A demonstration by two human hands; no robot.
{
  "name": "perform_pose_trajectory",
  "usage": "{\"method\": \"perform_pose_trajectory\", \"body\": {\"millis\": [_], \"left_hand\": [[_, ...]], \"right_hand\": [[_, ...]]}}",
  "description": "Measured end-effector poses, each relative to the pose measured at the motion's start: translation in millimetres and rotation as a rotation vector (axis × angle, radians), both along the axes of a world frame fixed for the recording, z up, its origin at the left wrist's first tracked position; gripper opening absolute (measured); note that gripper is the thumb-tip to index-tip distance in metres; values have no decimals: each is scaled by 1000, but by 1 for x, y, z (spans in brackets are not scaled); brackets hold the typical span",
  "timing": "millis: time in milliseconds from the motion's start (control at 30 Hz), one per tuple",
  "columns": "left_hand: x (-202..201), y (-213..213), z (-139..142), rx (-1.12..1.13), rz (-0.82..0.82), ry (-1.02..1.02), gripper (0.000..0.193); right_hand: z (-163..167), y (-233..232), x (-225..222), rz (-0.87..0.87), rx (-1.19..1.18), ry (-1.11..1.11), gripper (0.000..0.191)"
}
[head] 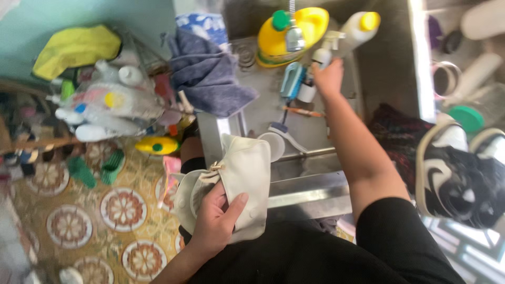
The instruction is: The person cleans a white handbag over a utility sink, scrubbing its surface with a toothbrush, spraying it with liquid from a spray bottle, wiping it with a cloth, and turning the bag to scrub different sides including the strap and seams.
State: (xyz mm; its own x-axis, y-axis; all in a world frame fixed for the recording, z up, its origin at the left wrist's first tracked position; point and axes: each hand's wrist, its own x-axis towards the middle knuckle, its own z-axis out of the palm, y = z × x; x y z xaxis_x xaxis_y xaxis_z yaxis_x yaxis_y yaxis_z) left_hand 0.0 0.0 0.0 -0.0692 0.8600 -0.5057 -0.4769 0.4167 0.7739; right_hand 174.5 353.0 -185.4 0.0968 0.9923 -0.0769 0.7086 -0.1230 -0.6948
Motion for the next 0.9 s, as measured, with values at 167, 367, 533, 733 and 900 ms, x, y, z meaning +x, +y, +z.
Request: {"method": "perform_pose_trajectory", "body": {"millis": [167,367,533,733,900], "left_hand": [[-18,15,-5,-75,48,-43,42],[-28,24,-11,-55,33,-41,39],[-32,-6,5,-16,-52,130,35],[-27,-29,21,355,-156,564,25],[-19,-44,30,181,-198,472,26]], "right_hand": [[-36,57,-39,-237,-32,143,91],[-58,62,-43,-60,164,347,97],[-29,20,-14,-87,217,906,88],[42,-63,74,139,248,966,86],[108,-178,135,295,268,1156,57]]}}
